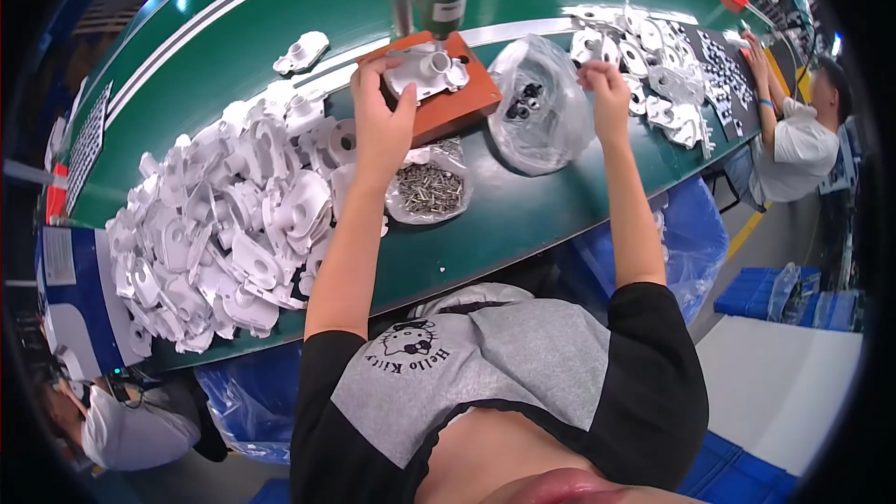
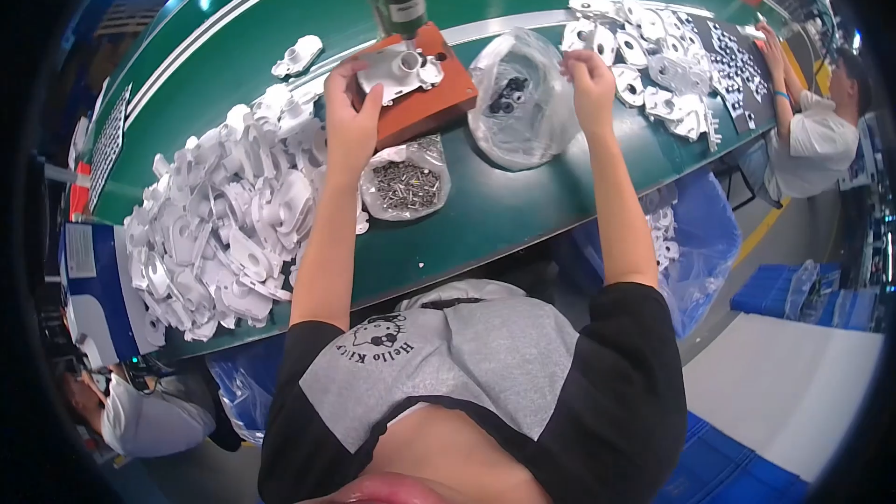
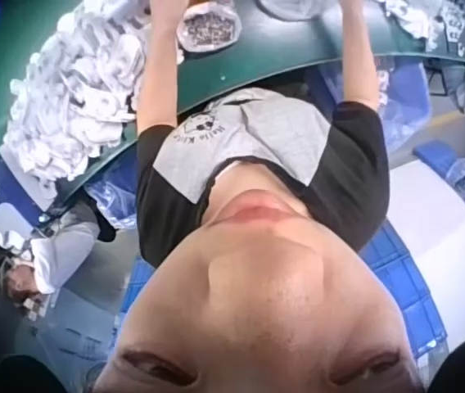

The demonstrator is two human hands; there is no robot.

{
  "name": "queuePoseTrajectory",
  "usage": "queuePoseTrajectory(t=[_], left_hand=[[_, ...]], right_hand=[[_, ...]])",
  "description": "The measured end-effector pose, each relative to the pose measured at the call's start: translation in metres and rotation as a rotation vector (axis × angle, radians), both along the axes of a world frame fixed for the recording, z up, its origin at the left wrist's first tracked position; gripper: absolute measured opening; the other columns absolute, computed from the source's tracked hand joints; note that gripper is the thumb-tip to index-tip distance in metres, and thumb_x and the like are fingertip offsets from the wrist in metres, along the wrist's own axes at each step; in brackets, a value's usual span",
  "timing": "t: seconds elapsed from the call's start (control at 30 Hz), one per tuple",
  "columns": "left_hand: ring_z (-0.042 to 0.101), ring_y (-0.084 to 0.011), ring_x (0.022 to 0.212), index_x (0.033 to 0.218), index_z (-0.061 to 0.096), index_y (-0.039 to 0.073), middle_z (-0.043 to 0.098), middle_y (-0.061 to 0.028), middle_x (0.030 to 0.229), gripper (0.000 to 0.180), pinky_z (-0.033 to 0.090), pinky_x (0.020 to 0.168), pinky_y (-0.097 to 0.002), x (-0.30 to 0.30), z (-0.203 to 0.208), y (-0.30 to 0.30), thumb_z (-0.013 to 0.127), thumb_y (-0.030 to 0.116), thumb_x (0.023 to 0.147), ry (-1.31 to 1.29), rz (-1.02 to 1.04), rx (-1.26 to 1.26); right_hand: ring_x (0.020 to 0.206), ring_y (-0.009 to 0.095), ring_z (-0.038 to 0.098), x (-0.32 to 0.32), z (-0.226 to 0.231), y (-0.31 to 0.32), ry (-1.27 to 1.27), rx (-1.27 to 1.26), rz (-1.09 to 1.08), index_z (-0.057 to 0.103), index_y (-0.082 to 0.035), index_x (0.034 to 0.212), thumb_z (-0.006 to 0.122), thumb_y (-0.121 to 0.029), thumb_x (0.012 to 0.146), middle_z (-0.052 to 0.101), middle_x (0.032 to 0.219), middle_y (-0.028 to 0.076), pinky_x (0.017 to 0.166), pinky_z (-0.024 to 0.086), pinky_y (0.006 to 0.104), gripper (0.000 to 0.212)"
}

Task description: Assembling white plastic components using a manual press and small screws on an electronics factory assembly line.

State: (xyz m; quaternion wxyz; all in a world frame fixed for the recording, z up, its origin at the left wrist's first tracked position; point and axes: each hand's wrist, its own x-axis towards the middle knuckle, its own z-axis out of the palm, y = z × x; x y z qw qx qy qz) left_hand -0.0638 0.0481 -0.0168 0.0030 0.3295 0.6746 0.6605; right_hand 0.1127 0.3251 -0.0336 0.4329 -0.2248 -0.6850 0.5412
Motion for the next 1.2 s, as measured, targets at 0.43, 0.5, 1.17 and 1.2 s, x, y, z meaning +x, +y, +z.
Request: queuePoseTrajectory(t=[0.43,0.5,1.17,1.2], left_hand=[[0.052,-0.0311,0.094,0.087,0.063,0.001,0.051,-0.0212,0.103,0.015,0.044,0.077,-0.0365,-0.104,0.046,-0.019,0.054,0.0,0.075,0.076,0.523,-0.248],[0.049,-0.032,0.095,0.093,0.06,0.0,0.047,-0.0221,0.108,0.018,0.043,0.078,-0.0366,-0.137,0.039,-0.016,0.054,0.001,0.076,0.05,0.64,-0.156],[0.06,-0.0363,0.102,0.109,0.052,0.015,0.064,-0.0136,0.107,0.034,0.047,0.082,-0.0461,-0.193,-0.024,0.042,0.059,0.036,0.082,0.306,0.345,-1.259],[0.06,-0.0368,0.101,0.108,0.053,0.014,0.064,-0.0142,0.107,0.035,0.048,0.082,-0.0459,-0.19,-0.021,0.037,0.06,0.035,0.081,0.313,0.373,-1.283]], right_hand=[[0.108,0.032,0.049,0.053,-0.055,0.039,-0.318,0.639,-0.521,0.064,-0.005,0.094,0.055,-0.007,0.073,0.056,0.112,0.014,0.095,0.036,0.0405,0.023],[0.107,0.032,0.049,0.052,-0.059,0.043,-0.322,0.626,-0.519,0.064,-0.004,0.094,0.055,-0.007,0.072,0.057,0.11,0.014,0.095,0.036,0.0402,0.023],[0.123,0.035,0.034,0.048,-0.065,0.044,-0.742,0.665,-0.758,0.054,-0.009,0.118,0.066,-0.027,0.067,0.041,0.13,0.017,0.097,0.027,0.0526,0.055],[0.126,0.036,0.032,0.046,-0.068,0.042,-0.739,0.697,-0.773,0.053,-0.009,0.118,0.066,-0.028,0.067,0.039,0.133,0.017,0.097,0.027,0.0527,0.056]])
